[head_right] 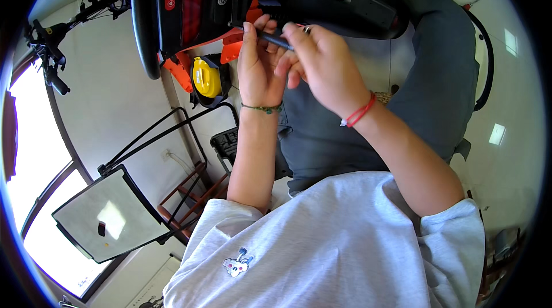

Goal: The person uses a bit driver to remove screws from the frame of a scooter, lifts the seat assembly to reveal the internal compartment, and then uses a wrench to install a latch component on the underside of the seat.

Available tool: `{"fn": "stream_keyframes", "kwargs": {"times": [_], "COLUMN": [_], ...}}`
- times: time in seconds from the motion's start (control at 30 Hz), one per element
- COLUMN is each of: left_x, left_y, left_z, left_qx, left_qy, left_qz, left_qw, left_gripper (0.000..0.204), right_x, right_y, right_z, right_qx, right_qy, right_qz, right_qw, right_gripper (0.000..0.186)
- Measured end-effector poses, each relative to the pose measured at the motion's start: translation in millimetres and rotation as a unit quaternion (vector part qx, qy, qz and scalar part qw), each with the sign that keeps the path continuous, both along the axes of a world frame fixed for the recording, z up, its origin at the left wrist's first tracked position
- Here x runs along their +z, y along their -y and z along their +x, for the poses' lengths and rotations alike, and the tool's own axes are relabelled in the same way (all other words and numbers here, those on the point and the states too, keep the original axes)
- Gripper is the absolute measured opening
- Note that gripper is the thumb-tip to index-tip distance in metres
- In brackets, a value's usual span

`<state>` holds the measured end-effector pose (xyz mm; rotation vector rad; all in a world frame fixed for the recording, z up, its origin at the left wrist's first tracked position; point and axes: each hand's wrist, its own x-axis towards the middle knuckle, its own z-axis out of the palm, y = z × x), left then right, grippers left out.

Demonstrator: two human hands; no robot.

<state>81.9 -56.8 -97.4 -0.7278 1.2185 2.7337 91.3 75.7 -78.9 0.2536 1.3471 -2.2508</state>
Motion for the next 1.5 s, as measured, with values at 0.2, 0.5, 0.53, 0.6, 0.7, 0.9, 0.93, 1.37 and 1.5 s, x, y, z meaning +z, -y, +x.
{"fn": "stream_keyframes", "kwargs": {"times": [0.2, 0.5, 0.53, 0.6, 0.7, 0.9, 0.93, 1.37, 1.5], "left_x": [-5, -1, 3, 10, -5, -8, -9, -3, -2], "left_y": [8, -6, -7, -12, 1, 2, 2, 0, 2], "left_z": [2, -3, -3, -4, 1, 0, 0, 2, -4], "left_qx": [-0.031, 0.024, 0.010, 0.001, -0.006, 0.002, 0.010, 0.033, 0.017], "left_qy": [-0.043, 0.009, 0.009, 0.025, -0.016, -0.019, -0.010, -0.013, -0.007], "left_qz": [0.018, 0.031, 0.037, -0.010, -0.037, -0.062, -0.068, -0.017, 0.013], "left_qw": [0.998, 0.999, 0.999, 1.000, 0.999, 0.998, 0.998, 0.999, 1.000], "left_gripper": [0.025, 0.020, 0.019, 0.014, 0.012, 0.011, 0.012, 0.017, 0.021], "right_x": [-13, 6, 7, -2, -6, -20, -12, -12, 15], "right_y": [-7, -6, -10, -16, -10, -8, -8, -4, 2], "right_z": [1, 1, -2, -8, 3, 12, 7, 25, 17], "right_qx": [-0.046, 0.027, 0.045, 0.090, 0.047, -0.033, 0.001, -0.010, 0.057], "right_qy": [-0.043, 0.021, 0.082, 0.167, 0.019, -0.265, -0.142, -0.300, 0.018], "right_qz": [0.053, 0.027, -0.037, -0.126, 0.052, 0.288, 0.211, 0.348, 0.060], "right_qw": [0.997, 0.999, 0.995, 0.974, 0.997, 0.920, 0.967, 0.888, 0.996], "right_gripper": [0.040, 0.037, 0.039, 0.041, 0.039, 0.036, 0.037, 0.024, 0.036]}}
